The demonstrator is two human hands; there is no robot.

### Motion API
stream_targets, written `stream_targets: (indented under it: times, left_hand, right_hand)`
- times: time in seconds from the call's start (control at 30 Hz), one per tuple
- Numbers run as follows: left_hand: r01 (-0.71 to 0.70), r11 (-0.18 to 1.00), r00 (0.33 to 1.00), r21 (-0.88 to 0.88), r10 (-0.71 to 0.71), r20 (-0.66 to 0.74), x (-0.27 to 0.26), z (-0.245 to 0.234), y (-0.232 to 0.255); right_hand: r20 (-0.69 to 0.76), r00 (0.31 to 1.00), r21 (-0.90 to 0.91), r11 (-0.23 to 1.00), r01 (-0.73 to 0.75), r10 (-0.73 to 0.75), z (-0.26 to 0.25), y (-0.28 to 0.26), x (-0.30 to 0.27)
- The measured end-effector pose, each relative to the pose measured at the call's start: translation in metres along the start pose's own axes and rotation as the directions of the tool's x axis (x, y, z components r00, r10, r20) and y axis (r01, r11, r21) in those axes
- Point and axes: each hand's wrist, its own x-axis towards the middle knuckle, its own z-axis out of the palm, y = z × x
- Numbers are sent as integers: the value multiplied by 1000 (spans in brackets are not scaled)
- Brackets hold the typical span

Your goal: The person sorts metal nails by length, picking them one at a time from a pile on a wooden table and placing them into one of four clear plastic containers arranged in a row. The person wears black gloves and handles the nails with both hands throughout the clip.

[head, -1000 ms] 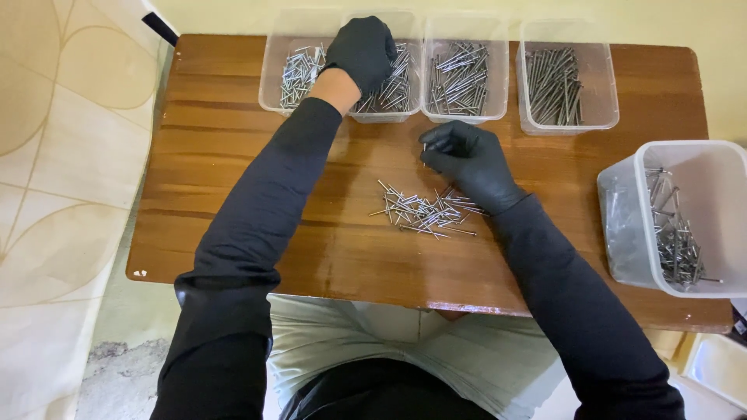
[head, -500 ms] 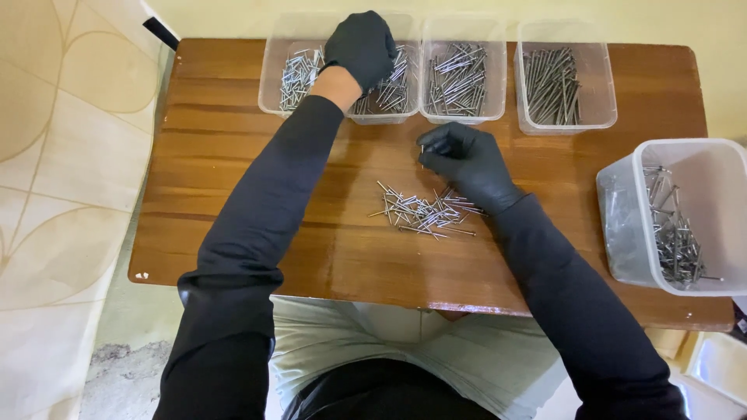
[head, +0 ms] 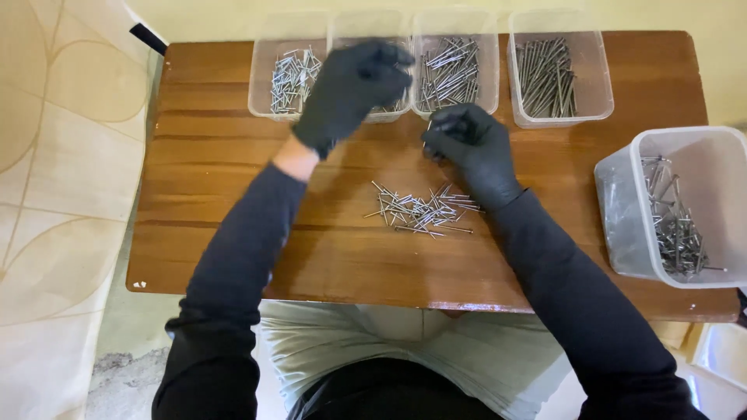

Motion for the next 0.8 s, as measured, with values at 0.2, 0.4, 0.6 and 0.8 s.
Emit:
stream_targets:
  times: [0.2,0.4,0.6,0.8]
  left_hand:
    - [233,920,972,-314,-218,82,-41,25,3]
    - [391,854,920,-343,-380,101,-42,37,-15]
    - [195,974,979,-112,-199,-30,-39,29,-3]
    - [-186,796,929,576,334,-161,-12,-9,-15]
  right_hand:
    - [-13,999,67,997,49,-48,2,-1,-4]
    - [-94,995,12,999,35,-34,-1,18,0]
    - [-17,997,-101,992,79,-81,4,-1,-4]
    - [361,913,-521,770,368,-192,5,-20,-13]
